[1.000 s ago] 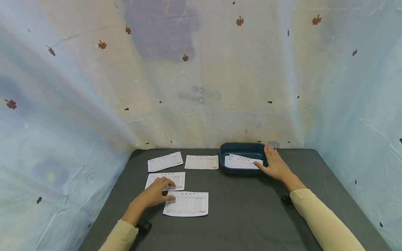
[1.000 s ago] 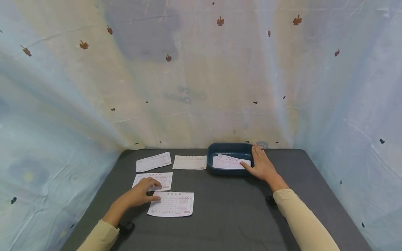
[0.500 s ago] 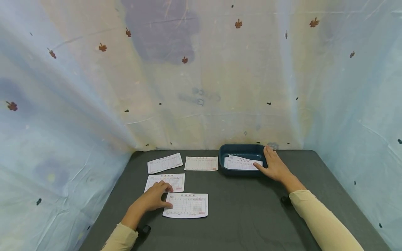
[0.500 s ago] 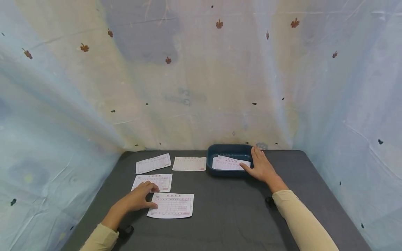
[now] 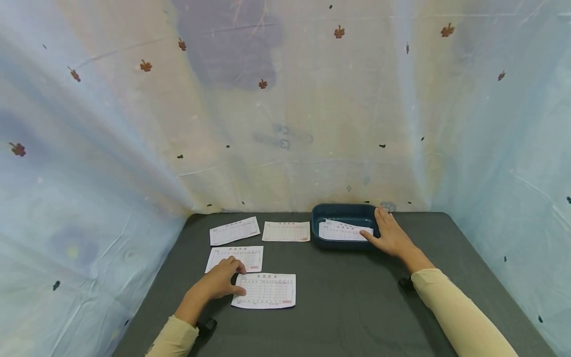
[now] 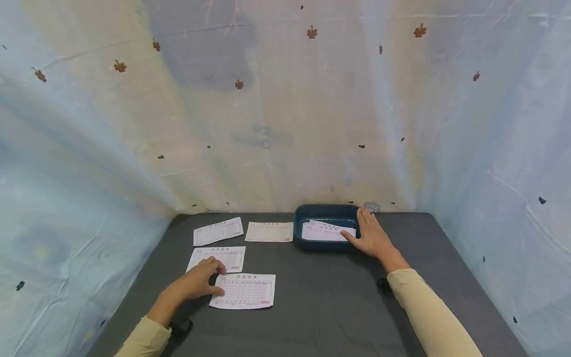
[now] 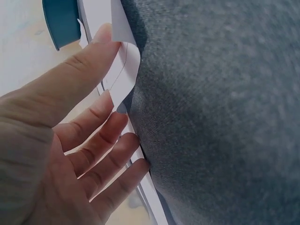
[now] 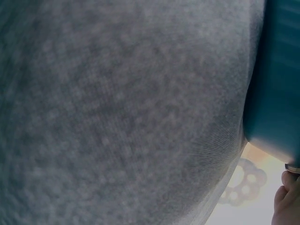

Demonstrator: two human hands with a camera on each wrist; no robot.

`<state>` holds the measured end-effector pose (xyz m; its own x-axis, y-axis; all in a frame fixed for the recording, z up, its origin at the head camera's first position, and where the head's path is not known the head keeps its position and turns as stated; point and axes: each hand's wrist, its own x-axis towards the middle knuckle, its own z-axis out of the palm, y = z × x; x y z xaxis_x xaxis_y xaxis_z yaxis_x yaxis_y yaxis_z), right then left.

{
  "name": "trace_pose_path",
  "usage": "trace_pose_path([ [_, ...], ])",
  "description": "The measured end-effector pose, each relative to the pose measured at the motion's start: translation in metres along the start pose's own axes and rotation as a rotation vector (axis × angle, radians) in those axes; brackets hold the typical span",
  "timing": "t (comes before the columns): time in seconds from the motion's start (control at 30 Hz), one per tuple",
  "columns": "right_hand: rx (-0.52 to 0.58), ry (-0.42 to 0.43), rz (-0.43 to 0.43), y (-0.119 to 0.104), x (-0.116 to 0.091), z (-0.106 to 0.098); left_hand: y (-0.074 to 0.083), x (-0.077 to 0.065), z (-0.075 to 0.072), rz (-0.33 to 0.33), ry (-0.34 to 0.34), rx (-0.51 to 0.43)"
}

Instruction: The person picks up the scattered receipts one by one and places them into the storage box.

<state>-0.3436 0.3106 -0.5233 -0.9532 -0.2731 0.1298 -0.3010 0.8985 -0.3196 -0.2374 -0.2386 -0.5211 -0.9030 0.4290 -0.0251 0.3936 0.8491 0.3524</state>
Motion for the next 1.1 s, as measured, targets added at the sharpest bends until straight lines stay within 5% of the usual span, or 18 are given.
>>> trace_pose_path([
  [0.47,0.008,-0.007,-0.001,0.003,0.0,0.001,-0.002,0.0,0.001,-0.004,-0.038,-0.014],
  [0.83,0.018,-0.001,-0.003,0.0,0.0,0.0,-0.012,-0.003,-0.001,0.032,-0.109,-0.276],
  [1.1,0.004,-0.004,-0.005,-0.001,-0.001,-0.002,-0.012,-0.001,-0.005,0.075,-0.064,-0.349],
])
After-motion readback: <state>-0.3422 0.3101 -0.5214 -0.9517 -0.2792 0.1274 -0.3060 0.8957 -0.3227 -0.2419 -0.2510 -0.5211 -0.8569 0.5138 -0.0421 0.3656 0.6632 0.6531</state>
